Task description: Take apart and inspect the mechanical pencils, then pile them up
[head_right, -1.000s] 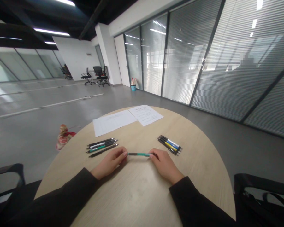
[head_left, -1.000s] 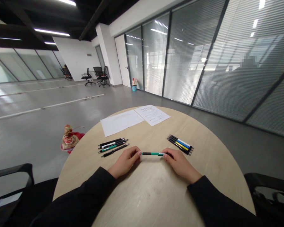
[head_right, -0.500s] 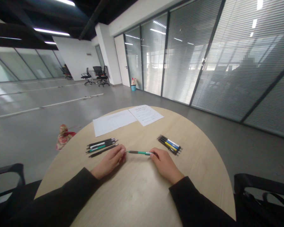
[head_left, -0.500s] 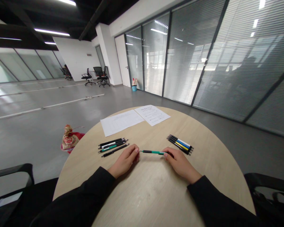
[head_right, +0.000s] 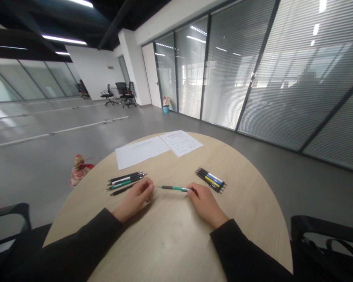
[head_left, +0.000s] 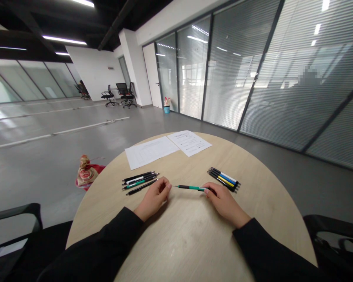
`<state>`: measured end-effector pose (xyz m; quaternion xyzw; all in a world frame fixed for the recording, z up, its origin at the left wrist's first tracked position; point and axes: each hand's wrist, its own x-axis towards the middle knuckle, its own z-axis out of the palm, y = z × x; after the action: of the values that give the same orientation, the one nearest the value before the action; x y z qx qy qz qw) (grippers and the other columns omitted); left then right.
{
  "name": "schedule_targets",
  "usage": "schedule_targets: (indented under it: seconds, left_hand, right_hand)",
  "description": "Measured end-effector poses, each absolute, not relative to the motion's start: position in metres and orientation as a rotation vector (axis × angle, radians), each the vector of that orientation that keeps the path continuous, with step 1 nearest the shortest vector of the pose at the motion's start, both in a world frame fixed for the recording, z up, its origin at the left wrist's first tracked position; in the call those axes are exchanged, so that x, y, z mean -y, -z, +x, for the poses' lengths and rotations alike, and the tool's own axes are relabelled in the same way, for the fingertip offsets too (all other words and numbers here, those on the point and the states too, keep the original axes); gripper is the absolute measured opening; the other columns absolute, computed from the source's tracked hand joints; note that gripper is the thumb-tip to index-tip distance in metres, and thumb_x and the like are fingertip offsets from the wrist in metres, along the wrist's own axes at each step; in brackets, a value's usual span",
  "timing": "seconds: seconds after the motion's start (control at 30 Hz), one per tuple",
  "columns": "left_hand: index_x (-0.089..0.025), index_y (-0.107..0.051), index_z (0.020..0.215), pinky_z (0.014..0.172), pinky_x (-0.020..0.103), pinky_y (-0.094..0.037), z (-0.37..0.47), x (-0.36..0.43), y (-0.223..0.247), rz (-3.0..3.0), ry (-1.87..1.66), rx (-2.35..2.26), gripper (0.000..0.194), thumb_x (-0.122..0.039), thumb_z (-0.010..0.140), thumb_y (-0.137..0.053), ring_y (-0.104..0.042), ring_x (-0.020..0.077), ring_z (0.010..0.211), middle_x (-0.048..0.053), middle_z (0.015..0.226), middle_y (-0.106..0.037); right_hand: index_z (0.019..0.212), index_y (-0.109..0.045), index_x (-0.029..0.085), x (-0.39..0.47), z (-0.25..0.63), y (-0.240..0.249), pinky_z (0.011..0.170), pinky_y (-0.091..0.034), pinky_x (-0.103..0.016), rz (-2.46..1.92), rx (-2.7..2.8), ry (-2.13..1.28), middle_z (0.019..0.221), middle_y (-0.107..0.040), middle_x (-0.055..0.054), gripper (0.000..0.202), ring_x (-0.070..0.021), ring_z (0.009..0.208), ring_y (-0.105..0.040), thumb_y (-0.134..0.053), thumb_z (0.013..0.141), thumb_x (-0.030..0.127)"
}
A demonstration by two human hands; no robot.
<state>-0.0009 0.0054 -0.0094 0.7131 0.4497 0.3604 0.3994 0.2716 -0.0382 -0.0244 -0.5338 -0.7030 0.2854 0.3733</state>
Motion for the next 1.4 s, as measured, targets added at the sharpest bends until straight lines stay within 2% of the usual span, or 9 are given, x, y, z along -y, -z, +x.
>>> schedule_targets:
  seconds: [0.17, 0.23, 0.4, 0.53, 0.73, 0.93, 1.1, 1.33, 1.4]
  left_hand:
    - [-0.021, -0.042, 0.062, 0.06, 0.029, -0.035, -0.002, -0.003, -0.001, 2.163, -0.857, -1.239, 0.043, -0.043, 0.099, -0.04, -0.044, 0.0157, 0.06, -0.001, 0.062, -0.048]
    - [-0.02, -0.045, 0.06, 0.062, 0.031, -0.035, -0.002, -0.002, -0.004, 2.323, -0.768, -1.233, 0.045, -0.043, 0.1, -0.039, -0.046, 0.0169, 0.062, 0.001, 0.064, -0.051]
    - [-0.02, -0.057, 0.064, 0.067, 0.033, -0.037, -0.004, 0.0, 0.0, 2.583, -0.548, -1.208, 0.045, -0.044, 0.099, -0.043, -0.05, 0.0197, 0.065, 0.006, 0.066, -0.056]
    - [-0.02, -0.059, 0.065, 0.07, 0.035, -0.039, -0.002, 0.001, 0.004, 2.696, -0.42, -1.126, 0.041, -0.039, 0.098, -0.045, -0.052, 0.0213, 0.067, 0.007, 0.066, -0.058]
    - [-0.02, -0.058, 0.076, 0.071, 0.035, -0.038, -0.001, 0.002, 0.002, 2.817, -0.324, -1.112, 0.029, -0.034, 0.098, -0.046, -0.054, 0.0232, 0.075, 0.008, 0.079, -0.06]
    - [-0.02, -0.054, 0.08, 0.069, 0.032, -0.037, -0.001, 0.002, 0.001, 2.657, -0.38, -1.081, 0.027, -0.042, 0.096, -0.053, -0.052, 0.0215, 0.077, 0.005, 0.083, -0.059]
    - [-0.02, -0.051, 0.081, 0.066, 0.031, -0.038, -0.003, -0.003, 0.002, 2.346, -0.578, -1.256, 0.026, -0.038, 0.098, -0.044, -0.051, 0.019, 0.071, 0.003, 0.078, -0.058]
    - [-0.019, -0.058, 0.108, 0.074, 0.033, -0.045, -0.004, -0.004, 0.002, 2.304, -0.795, -1.226, 0.021, -0.033, 0.098, -0.047, -0.058, 0.0203, 0.079, 0.005, 0.09, -0.063]
    - [-0.019, -0.061, 0.107, 0.075, 0.033, -0.046, -0.004, -0.003, 0.001, 2.342, -0.808, -1.179, 0.021, -0.033, 0.098, -0.048, -0.059, 0.0202, 0.081, 0.006, 0.092, -0.064]
  right_hand:
    - [0.094, -0.069, 0.02, 0.037, 0.273, 0.025, 0.074, -0.043, -0.031, -1.442, 1.762, -0.655, 0.085, -0.071, -0.004, 0.023, -0.0212, 0.081, -0.062, -0.048, 0.094, 0.028]
    - [0.094, -0.07, 0.02, 0.037, 0.273, 0.025, 0.074, -0.043, -0.031, -1.463, 1.755, -0.644, 0.087, -0.071, -0.004, 0.023, -0.0215, 0.082, -0.063, -0.048, 0.094, 0.028]
    - [0.092, -0.07, 0.019, 0.036, 0.273, 0.026, 0.074, -0.043, -0.031, -1.489, 1.752, -0.618, 0.086, -0.071, -0.005, 0.024, -0.0215, 0.082, -0.063, -0.048, 0.094, 0.028]
    - [0.092, -0.07, 0.019, 0.035, 0.273, 0.027, 0.071, -0.042, -0.031, -1.484, 1.745, -0.623, 0.082, -0.07, -0.004, 0.024, -0.0209, 0.077, -0.062, -0.048, 0.093, 0.029]
    - [0.091, -0.07, 0.02, 0.035, 0.273, 0.027, 0.072, -0.043, -0.031, -1.478, 1.755, -0.626, 0.083, -0.07, -0.004, 0.023, -0.0213, 0.078, -0.062, -0.048, 0.093, 0.028]
    - [0.091, -0.069, 0.02, 0.035, 0.273, 0.028, 0.074, -0.042, -0.031, -1.479, 1.754, -0.634, 0.085, -0.071, -0.005, 0.023, -0.0217, 0.08, -0.063, -0.049, 0.094, 0.028]
    - [0.091, -0.07, 0.02, 0.035, 0.274, 0.028, 0.072, -0.041, -0.031, -1.472, 1.743, -0.639, 0.084, -0.07, -0.004, 0.021, -0.0211, 0.08, -0.062, -0.05, 0.094, 0.027]
    - [0.093, -0.07, 0.019, 0.037, 0.273, 0.026, 0.072, -0.041, -0.03, -1.407, 1.769, -0.682, 0.085, -0.07, -0.004, 0.021, -0.0201, 0.08, -0.062, -0.05, 0.094, 0.025]
    - [0.094, -0.07, 0.019, 0.038, 0.272, 0.024, 0.073, -0.042, -0.03, -1.372, 1.783, -0.698, 0.087, -0.071, -0.004, 0.021, -0.02, 0.081, -0.062, -0.05, 0.094, 0.025]
